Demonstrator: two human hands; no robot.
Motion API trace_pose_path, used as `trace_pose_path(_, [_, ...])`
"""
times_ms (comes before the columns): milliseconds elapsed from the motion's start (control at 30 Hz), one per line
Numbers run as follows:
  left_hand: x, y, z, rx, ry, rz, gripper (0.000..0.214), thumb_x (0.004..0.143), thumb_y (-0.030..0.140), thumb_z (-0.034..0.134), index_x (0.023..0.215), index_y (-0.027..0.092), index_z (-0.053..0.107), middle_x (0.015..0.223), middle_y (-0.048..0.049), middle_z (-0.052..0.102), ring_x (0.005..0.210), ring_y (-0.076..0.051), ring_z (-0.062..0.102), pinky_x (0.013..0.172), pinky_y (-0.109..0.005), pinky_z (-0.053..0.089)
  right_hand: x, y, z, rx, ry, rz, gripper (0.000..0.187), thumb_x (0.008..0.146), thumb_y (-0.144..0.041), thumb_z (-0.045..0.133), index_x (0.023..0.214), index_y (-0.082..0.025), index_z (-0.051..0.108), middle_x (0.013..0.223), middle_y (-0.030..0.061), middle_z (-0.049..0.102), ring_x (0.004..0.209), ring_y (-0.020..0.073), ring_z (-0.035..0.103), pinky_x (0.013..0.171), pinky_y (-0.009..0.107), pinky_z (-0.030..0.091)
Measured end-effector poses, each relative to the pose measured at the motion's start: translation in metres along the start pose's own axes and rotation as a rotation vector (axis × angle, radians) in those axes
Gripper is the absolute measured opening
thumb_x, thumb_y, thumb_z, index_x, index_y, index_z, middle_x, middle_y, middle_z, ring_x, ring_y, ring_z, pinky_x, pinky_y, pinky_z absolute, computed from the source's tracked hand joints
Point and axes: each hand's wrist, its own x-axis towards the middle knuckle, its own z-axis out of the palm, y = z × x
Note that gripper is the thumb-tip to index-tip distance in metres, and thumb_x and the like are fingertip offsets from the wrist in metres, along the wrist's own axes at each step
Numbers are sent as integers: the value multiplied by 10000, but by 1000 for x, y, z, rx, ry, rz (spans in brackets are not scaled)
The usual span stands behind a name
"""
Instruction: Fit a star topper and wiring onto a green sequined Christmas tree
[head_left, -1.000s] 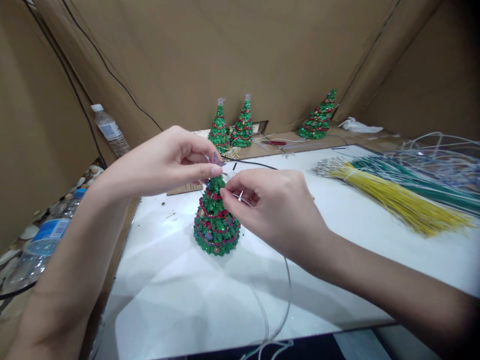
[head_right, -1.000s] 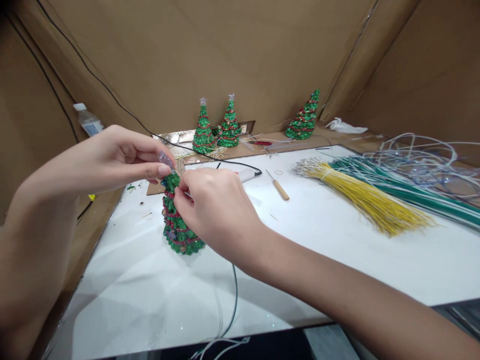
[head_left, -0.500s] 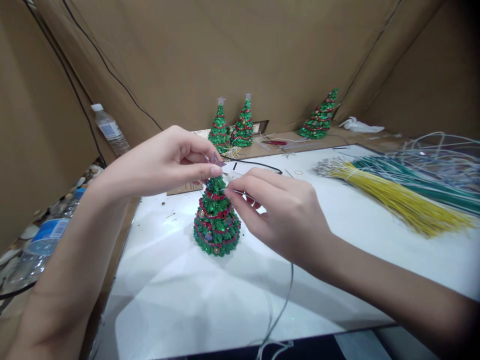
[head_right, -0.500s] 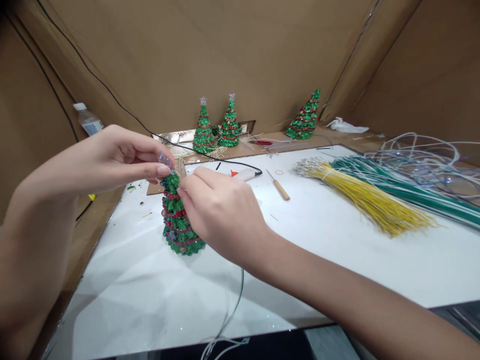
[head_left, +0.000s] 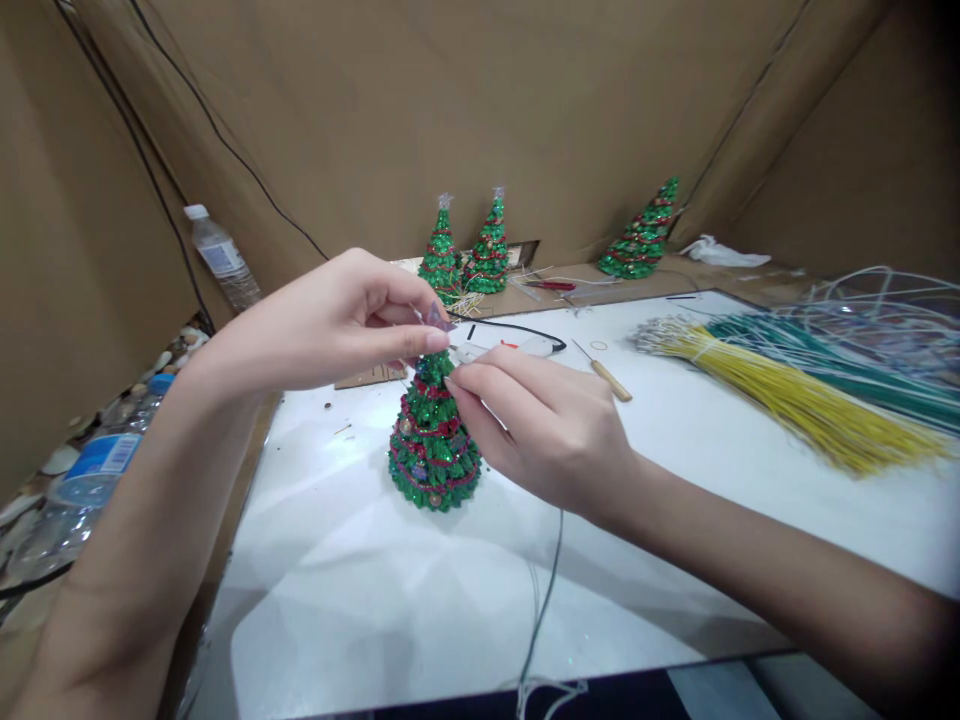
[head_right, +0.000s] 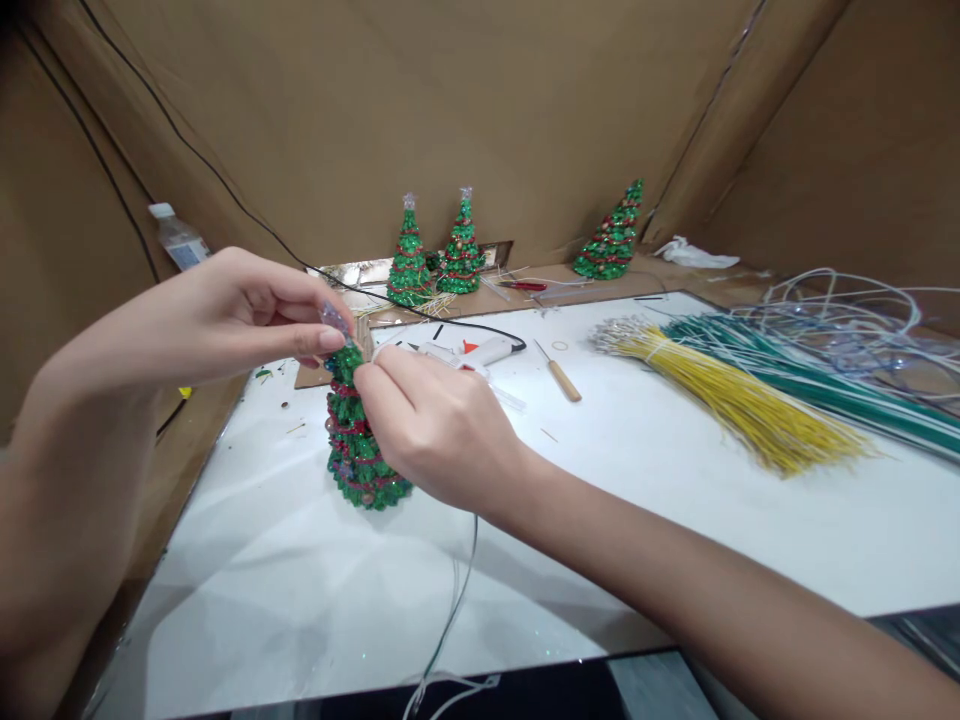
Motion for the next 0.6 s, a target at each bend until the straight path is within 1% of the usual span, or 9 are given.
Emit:
trace_pose_path(100, [0, 1, 0, -1, 6, -1, 153, 848, 263, 630, 855, 133, 710, 722, -10, 647, 645, -97, 599, 550, -171, 484, -2, 0, -1, 20, 11, -7, 139, 860, -68, 592, 741, -126, 636, 727, 54, 683, 635, 129, 629, 560, 246, 475])
trace_pose_path(367, [0, 5, 0, -13, -33, -31, 153, 867, 248, 603, 861, 127, 697, 661, 2, 623, 610, -85, 566, 521, -160, 454, -7, 0, 0, 32, 34, -59, 126, 827, -46, 624, 724, -114, 646, 707, 53, 682, 613, 132, 619, 558, 238, 488])
trace_pose_path(500, [0, 3, -1, -8, -42, -17, 159, 870, 267, 609, 853, 132, 691, 627, 12, 609, 590, -80, 547, 502, -153, 431, -2, 1, 0, 33, 45, -20, 162, 840, -51, 603, 703, -132, 633, 711, 47, 683, 619, 129, 621, 569, 234, 495])
trace_pose_path(600, [0, 2, -2, -13, -53, -11, 155, 871, 267, 610, 849, 134, 687, 629, 11, 606, 590, -79, 540, 497, -146, 425, 1, 1, 0, 36, 28, 4, 186, 850, -53, 584, 691, -143, 620, 702, 44, 672, 605, 122, 608, 565, 233, 491])
